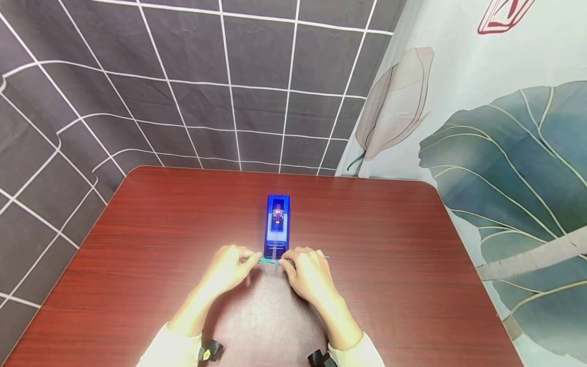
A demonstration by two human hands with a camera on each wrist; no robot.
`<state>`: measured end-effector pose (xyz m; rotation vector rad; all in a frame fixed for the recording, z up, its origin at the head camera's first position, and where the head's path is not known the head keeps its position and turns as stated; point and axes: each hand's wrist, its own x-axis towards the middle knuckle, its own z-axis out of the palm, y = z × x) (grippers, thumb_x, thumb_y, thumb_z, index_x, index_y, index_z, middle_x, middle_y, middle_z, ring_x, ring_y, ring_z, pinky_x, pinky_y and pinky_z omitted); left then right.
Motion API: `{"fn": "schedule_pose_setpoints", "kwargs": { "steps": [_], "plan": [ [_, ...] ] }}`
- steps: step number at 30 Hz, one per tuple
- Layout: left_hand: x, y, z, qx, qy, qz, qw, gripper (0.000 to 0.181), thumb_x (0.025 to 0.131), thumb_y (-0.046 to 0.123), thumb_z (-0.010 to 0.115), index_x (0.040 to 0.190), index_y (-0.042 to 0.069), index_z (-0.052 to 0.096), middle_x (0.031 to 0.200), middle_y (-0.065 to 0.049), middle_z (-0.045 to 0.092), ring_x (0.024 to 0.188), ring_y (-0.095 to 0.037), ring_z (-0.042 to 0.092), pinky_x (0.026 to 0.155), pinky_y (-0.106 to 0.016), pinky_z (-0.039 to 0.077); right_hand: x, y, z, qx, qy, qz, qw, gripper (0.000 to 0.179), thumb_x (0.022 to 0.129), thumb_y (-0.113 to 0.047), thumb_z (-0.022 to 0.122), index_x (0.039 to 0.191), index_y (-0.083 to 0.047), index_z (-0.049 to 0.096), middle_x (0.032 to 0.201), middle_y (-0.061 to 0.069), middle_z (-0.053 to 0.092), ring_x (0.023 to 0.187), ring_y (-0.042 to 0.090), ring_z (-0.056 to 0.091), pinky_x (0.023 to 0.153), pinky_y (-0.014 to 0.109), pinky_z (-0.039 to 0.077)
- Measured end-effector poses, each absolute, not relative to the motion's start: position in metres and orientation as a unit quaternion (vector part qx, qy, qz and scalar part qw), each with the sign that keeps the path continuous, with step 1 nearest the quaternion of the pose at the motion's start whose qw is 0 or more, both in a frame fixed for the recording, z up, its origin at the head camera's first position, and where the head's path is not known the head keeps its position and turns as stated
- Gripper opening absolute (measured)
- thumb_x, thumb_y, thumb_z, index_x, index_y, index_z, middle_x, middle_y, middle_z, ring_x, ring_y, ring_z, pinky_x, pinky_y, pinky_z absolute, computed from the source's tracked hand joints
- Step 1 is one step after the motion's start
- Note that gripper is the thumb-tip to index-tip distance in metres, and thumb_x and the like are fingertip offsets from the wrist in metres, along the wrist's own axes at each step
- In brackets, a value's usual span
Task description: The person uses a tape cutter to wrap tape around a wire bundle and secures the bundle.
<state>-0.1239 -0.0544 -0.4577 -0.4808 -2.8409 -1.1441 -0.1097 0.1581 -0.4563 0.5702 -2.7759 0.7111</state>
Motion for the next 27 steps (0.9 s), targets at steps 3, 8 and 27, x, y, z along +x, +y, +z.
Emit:
{"fn": "schedule_pose_setpoints", "kwargs": {
  "steps": [3, 8, 27],
  "plan": [
    [-0.1234, -0.0553, -0.4571, -0.164, -0.913, -0.373, 0.024, 0.026, 0.095, 0.023, 0.069, 0.070, 0.018, 0.076, 0.063, 0.008, 0.069, 0.060, -0.009, 0.061, 0.058, -0.032, 0.045, -0.1095, 0.1586, -0.4563, 0.186, -0.947, 0.242, 0.102, 0.007, 0.089, -0.017, 0.078, 0.083, -0.015, 0.076, 0.078, -0.005, 0.069, 0.078, 0.019, 0.065, 0.072, 0.043, 0.045],
    [-0.1232, -0.0554, -0.4572, -0.170, -0.910, -0.378, 0.029, 0.019, 0.094, 0.023, 0.069, 0.080, 0.018, 0.080, 0.084, 0.003, 0.077, 0.079, -0.017, 0.072, 0.074, -0.041, 0.052, -0.1092, 0.1594, -0.4554, 0.180, -0.949, 0.238, 0.100, 0.009, 0.089, -0.018, 0.078, 0.081, -0.016, 0.075, 0.079, -0.005, 0.069, 0.080, 0.018, 0.064, 0.074, 0.042, 0.042],
    [-0.1232, -0.0541, -0.4567, -0.144, -0.906, -0.399, 0.006, 0.010, 0.093, 0.022, 0.073, 0.092, 0.015, 0.079, 0.072, 0.008, 0.069, 0.076, -0.009, 0.065, 0.089, -0.050, 0.040, -0.1091, 0.1568, -0.4555, 0.175, -0.952, 0.230, 0.104, 0.011, 0.090, -0.012, 0.075, 0.083, -0.017, 0.068, 0.082, -0.003, 0.071, 0.076, 0.019, 0.069, 0.077, 0.050, 0.046]
  ]
}}
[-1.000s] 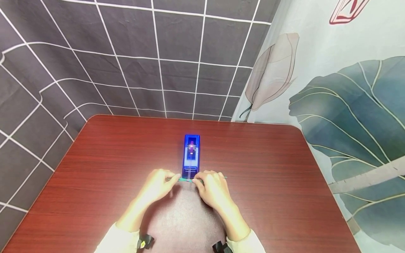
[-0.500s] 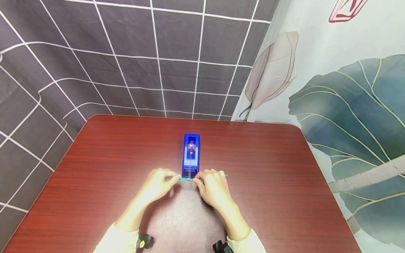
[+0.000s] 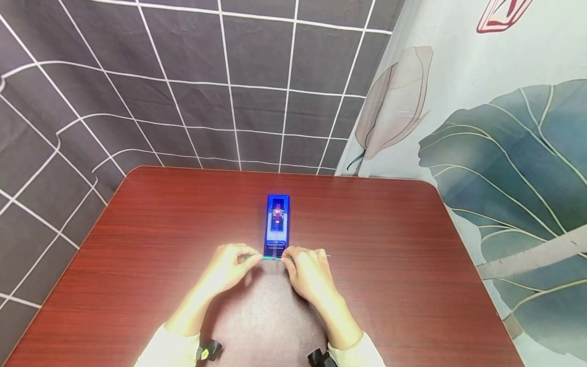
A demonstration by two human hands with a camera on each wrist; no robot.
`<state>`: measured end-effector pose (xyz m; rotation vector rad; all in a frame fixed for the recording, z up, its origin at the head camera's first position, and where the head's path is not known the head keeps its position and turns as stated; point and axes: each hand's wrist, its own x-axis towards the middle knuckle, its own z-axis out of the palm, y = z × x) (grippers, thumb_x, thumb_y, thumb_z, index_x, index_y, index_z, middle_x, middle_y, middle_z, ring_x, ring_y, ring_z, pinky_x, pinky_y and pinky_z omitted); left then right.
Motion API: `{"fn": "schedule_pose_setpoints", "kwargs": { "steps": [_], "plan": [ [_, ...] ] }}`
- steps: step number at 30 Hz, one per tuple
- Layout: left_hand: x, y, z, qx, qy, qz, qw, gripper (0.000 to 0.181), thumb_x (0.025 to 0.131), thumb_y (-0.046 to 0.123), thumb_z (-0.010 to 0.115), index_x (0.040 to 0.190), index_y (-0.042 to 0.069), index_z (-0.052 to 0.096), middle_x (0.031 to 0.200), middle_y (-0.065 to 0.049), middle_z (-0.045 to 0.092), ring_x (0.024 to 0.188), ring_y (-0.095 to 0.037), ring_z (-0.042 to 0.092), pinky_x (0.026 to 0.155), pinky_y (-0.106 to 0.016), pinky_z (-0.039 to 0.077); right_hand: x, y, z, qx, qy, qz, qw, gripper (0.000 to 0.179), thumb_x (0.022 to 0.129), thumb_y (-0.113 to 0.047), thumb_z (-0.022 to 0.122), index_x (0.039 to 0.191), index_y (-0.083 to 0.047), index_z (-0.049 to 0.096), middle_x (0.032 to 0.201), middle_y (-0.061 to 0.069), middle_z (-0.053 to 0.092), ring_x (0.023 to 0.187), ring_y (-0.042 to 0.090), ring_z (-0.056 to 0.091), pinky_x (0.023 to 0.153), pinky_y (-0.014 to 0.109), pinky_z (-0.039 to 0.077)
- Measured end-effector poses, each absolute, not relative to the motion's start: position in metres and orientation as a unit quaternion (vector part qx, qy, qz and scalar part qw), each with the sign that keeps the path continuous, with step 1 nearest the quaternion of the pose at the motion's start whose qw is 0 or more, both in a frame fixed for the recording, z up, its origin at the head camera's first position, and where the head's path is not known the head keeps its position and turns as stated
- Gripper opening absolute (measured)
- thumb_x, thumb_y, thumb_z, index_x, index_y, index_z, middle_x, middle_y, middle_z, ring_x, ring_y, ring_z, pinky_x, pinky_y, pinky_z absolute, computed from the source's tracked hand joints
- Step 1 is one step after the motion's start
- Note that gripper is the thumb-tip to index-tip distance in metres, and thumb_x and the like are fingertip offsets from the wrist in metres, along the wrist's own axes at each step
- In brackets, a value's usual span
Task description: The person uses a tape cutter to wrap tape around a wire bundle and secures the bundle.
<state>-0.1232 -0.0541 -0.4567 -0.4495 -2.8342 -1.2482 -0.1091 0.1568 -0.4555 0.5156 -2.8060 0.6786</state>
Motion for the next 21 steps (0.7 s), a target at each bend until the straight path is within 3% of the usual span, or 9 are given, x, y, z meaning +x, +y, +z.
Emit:
{"fn": "schedule_pose_setpoints", "kwargs": {
  "steps": [5, 15, 21],
  "plan": [
    [-0.1233, -0.0541, -0.4558, -0.149, -0.906, -0.395, 0.016, 0.007, 0.092, 0.020, 0.074, 0.090, 0.015, 0.079, 0.083, 0.006, 0.072, 0.078, -0.010, 0.065, 0.090, -0.051, 0.042, -0.1083, 0.1565, -0.4550, 0.173, -0.952, 0.227, 0.109, 0.008, 0.091, -0.013, 0.074, 0.085, -0.016, 0.069, 0.084, -0.002, 0.071, 0.079, 0.019, 0.070, 0.075, 0.048, 0.046],
    [-0.1232, -0.0547, -0.4544, -0.156, -0.904, -0.398, 0.027, 0.006, 0.091, 0.020, 0.075, 0.088, 0.017, 0.079, 0.071, 0.013, 0.060, 0.061, 0.001, 0.046, 0.085, -0.046, 0.040, -0.1066, 0.1553, -0.4530, 0.165, -0.955, 0.221, 0.111, 0.005, 0.093, -0.015, 0.073, 0.087, -0.016, 0.072, 0.084, -0.003, 0.069, 0.079, 0.019, 0.069, 0.074, 0.049, 0.046],
    [-0.1233, -0.0545, -0.4567, -0.169, -0.899, -0.401, 0.054, 0.004, 0.089, 0.019, 0.077, 0.088, 0.017, 0.080, 0.068, 0.016, 0.056, 0.059, 0.003, 0.043, 0.078, -0.041, 0.036, -0.1069, 0.1546, -0.4512, 0.176, -0.955, 0.198, 0.135, 0.005, 0.092, -0.014, 0.072, 0.087, -0.014, 0.073, 0.080, -0.002, 0.066, 0.079, 0.020, 0.068, 0.068, 0.047, 0.047]
  ]
}}
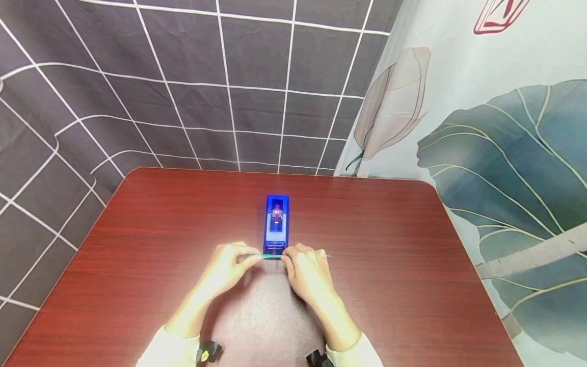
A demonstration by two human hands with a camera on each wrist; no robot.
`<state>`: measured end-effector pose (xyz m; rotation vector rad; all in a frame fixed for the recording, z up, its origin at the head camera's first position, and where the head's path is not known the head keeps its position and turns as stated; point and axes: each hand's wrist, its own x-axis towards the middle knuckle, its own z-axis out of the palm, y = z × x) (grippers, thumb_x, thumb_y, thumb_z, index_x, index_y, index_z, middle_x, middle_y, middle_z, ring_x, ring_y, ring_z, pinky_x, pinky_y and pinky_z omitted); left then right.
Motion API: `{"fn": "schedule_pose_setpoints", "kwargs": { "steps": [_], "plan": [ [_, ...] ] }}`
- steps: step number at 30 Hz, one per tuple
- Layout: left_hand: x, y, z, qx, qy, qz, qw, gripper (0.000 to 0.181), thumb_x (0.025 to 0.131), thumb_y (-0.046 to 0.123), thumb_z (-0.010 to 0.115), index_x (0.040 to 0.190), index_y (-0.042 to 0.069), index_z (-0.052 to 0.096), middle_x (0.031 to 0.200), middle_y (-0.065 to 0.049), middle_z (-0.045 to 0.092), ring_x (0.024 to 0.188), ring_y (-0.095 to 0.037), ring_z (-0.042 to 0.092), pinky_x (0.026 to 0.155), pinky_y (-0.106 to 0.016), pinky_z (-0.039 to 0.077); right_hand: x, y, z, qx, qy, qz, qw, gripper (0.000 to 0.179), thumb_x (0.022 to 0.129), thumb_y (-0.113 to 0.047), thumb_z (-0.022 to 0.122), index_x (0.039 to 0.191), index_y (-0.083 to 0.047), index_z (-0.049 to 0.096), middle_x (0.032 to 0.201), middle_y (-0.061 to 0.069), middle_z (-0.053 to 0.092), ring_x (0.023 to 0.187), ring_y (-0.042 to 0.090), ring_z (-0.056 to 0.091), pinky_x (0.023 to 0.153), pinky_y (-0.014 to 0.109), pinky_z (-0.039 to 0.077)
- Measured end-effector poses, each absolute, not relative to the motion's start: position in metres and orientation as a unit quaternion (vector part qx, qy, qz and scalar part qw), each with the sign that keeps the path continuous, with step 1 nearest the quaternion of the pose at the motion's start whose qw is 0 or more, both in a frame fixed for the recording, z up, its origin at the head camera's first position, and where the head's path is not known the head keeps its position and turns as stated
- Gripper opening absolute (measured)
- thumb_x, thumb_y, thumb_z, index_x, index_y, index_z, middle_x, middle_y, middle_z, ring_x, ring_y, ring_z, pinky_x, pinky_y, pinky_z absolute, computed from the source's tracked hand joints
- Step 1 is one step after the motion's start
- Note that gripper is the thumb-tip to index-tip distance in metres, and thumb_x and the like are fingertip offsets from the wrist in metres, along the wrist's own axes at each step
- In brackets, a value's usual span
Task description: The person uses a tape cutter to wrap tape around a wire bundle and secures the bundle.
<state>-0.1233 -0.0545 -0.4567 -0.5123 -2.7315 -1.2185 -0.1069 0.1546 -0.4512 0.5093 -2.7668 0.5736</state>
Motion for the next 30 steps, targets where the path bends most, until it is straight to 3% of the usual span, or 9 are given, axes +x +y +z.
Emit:
{"fn": "schedule_pose_setpoints", "kwargs": {
  "steps": [14, 23, 30],
  "plan": [
    [-0.1232, -0.0545, -0.4588, -0.171, -0.893, -0.409, 0.074, 0.006, 0.088, 0.021, 0.078, 0.087, 0.014, 0.080, 0.068, 0.017, 0.054, 0.060, 0.001, 0.044, 0.077, -0.038, 0.033, -0.1091, 0.1546, -0.4511, 0.158, -0.957, 0.194, 0.145, 0.004, 0.091, -0.015, 0.074, 0.088, -0.015, 0.075, 0.078, -0.005, 0.062, 0.072, 0.022, 0.067, 0.059, 0.045, 0.054],
    [-0.1244, -0.0528, -0.4574, -0.184, -0.910, -0.362, 0.084, 0.004, 0.086, 0.017, 0.080, 0.087, 0.017, 0.076, 0.086, 0.005, 0.072, 0.081, -0.017, 0.062, 0.082, -0.044, 0.039, -0.1107, 0.1543, -0.4533, 0.146, -0.956, 0.215, 0.134, 0.003, 0.092, -0.016, 0.074, 0.089, -0.015, 0.074, 0.086, -0.003, 0.071, 0.077, 0.026, 0.071, 0.060, 0.048, 0.054],
    [-0.1248, -0.0515, -0.4563, -0.202, -0.927, -0.310, 0.069, 0.011, 0.092, 0.020, 0.074, 0.100, 0.013, 0.074, 0.090, 0.002, 0.075, 0.085, -0.021, 0.064, 0.084, -0.043, 0.040, -0.1114, 0.1555, -0.4556, 0.156, -0.953, 0.223, 0.131, 0.005, 0.093, -0.018, 0.074, 0.090, -0.014, 0.074, 0.085, -0.003, 0.071, 0.077, 0.025, 0.071, 0.060, 0.047, 0.054]
  ]
}}
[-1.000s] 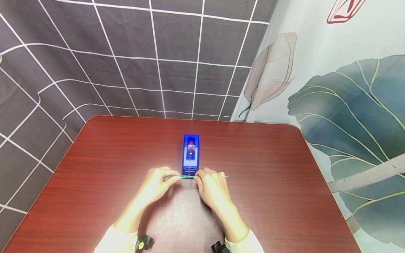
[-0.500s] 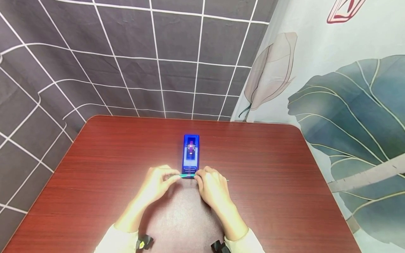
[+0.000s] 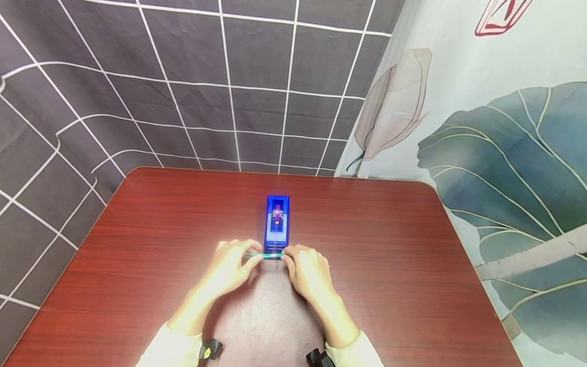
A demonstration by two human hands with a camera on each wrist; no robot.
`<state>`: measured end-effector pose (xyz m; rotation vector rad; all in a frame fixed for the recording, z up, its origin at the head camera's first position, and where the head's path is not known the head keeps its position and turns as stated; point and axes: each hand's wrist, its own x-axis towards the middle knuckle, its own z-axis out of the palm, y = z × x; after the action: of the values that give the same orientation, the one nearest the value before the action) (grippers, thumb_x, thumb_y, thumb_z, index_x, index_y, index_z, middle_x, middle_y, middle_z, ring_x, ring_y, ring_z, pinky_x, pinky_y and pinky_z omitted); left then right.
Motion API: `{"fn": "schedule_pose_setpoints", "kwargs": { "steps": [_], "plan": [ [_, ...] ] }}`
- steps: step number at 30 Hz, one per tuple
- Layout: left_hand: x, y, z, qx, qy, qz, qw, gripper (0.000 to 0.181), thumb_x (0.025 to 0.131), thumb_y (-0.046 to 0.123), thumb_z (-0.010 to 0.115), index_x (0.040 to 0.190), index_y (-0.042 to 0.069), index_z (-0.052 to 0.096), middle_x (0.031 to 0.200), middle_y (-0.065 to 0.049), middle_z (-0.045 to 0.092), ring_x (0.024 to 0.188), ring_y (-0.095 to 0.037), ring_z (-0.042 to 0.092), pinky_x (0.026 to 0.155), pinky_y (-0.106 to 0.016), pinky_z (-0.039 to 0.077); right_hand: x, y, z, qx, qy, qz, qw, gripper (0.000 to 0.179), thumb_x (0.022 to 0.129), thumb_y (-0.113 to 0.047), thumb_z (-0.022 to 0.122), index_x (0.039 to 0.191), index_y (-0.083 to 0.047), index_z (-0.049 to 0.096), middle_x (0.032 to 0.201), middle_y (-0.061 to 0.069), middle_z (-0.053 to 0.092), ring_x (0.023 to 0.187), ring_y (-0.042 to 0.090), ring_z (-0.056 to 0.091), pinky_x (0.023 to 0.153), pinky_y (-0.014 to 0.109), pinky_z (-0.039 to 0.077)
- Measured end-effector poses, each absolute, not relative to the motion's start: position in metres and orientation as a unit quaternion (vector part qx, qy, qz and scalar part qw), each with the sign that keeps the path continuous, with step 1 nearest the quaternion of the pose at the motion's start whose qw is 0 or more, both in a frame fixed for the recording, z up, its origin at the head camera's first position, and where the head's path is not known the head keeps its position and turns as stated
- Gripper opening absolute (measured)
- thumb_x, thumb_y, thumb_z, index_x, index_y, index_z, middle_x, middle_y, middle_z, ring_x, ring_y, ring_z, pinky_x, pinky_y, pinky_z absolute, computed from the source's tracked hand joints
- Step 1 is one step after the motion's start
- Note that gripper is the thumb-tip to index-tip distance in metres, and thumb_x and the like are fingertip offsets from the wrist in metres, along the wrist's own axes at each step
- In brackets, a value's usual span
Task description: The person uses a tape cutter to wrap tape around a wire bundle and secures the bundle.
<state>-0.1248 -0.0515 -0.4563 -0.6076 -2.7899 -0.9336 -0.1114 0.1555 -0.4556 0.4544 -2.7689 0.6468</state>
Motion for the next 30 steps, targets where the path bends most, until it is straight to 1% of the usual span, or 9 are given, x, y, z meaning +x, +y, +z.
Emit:
{"fn": "schedule_pose_setpoints", "kwargs": {
  "steps": [3, 5, 8, 12, 15, 18, 25, 30],
  "plan": [
    [-0.1243, -0.0511, -0.4567, -0.221, -0.933, -0.277, 0.065, 0.013, 0.095, 0.023, 0.070, 0.103, 0.012, 0.075, 0.094, 0.001, 0.075, 0.086, -0.021, 0.064, 0.083, -0.043, 0.039, -0.1115, 0.1562, -0.4560, 0.161, -0.951, 0.225, 0.134, 0.007, 0.092, -0.020, 0.074, 0.089, -0.014, 0.074, 0.084, -0.004, 0.070, 0.075, 0.023, 0.071, 0.059, 0.046, 0.054],
    [-0.1243, -0.0509, -0.4580, -0.233, -0.935, -0.260, 0.067, 0.012, 0.096, 0.023, 0.069, 0.101, 0.014, 0.076, 0.095, 0.003, 0.075, 0.085, -0.020, 0.064, 0.082, -0.042, 0.038, -0.1118, 0.1565, -0.4569, 0.161, -0.950, 0.229, 0.136, 0.006, 0.091, -0.019, 0.076, 0.088, -0.014, 0.074, 0.083, -0.004, 0.070, 0.075, 0.023, 0.071, 0.059, 0.046, 0.053],
    [-0.1245, -0.0507, -0.4592, -0.240, -0.934, -0.255, 0.069, 0.010, 0.096, 0.022, 0.069, 0.096, 0.016, 0.077, 0.092, 0.005, 0.074, 0.083, -0.018, 0.062, 0.080, -0.041, 0.037, -0.1122, 0.1567, -0.4583, 0.159, -0.949, 0.235, 0.136, 0.005, 0.089, -0.018, 0.078, 0.087, -0.015, 0.074, 0.083, -0.004, 0.070, 0.072, 0.020, 0.069, 0.058, 0.044, 0.053],
    [-0.1252, -0.0503, -0.4601, -0.236, -0.931, -0.268, 0.070, 0.009, 0.095, 0.021, 0.070, 0.093, 0.017, 0.077, 0.090, 0.004, 0.073, 0.083, -0.018, 0.063, 0.079, -0.041, 0.038, -0.1122, 0.1563, -0.4594, 0.155, -0.947, 0.250, 0.133, 0.004, 0.089, -0.016, 0.078, 0.088, -0.016, 0.074, 0.084, -0.004, 0.070, 0.070, 0.018, 0.066, 0.060, 0.042, 0.052],
    [-0.1262, -0.0503, -0.4611, -0.236, -0.930, -0.273, 0.069, 0.008, 0.094, 0.021, 0.071, 0.093, 0.017, 0.077, 0.088, 0.005, 0.073, 0.084, -0.019, 0.065, 0.079, -0.041, 0.038, -0.1123, 0.1565, -0.4600, 0.154, -0.944, 0.260, 0.132, 0.002, 0.091, -0.016, 0.075, 0.089, -0.015, 0.075, 0.086, -0.003, 0.071, 0.074, 0.019, 0.068, 0.063, 0.044, 0.054],
    [-0.1269, -0.0506, -0.4622, -0.236, -0.929, -0.274, 0.073, 0.008, 0.094, 0.022, 0.072, 0.092, 0.018, 0.078, 0.087, 0.005, 0.072, 0.085, -0.019, 0.066, 0.079, -0.041, 0.039, -0.1127, 0.1570, -0.4609, 0.155, -0.943, 0.264, 0.131, 0.005, 0.093, -0.017, 0.073, 0.091, -0.014, 0.076, 0.086, -0.002, 0.071, 0.078, 0.020, 0.070, 0.066, 0.045, 0.054],
    [-0.1277, -0.0510, -0.4633, -0.243, -0.925, -0.277, 0.091, 0.005, 0.092, 0.021, 0.074, 0.090, 0.018, 0.078, 0.081, 0.006, 0.069, 0.081, -0.019, 0.065, 0.076, -0.040, 0.039, -0.1143, 0.1581, -0.4623, 0.157, -0.939, 0.274, 0.136, 0.004, 0.091, -0.017, 0.074, 0.092, -0.014, 0.077, 0.084, -0.004, 0.070, 0.076, 0.018, 0.069, 0.063, 0.044, 0.054],
    [-0.1285, -0.0512, -0.4651, -0.246, -0.924, -0.272, 0.103, 0.003, 0.090, 0.020, 0.076, 0.090, 0.020, 0.079, 0.079, 0.007, 0.068, 0.079, -0.017, 0.065, 0.075, -0.039, 0.039, -0.1154, 0.1590, -0.4628, 0.153, -0.940, 0.276, 0.129, 0.005, 0.091, -0.019, 0.076, 0.091, -0.014, 0.078, 0.083, -0.006, 0.070, 0.074, 0.015, 0.067, 0.061, 0.042, 0.053]
  ]
}}
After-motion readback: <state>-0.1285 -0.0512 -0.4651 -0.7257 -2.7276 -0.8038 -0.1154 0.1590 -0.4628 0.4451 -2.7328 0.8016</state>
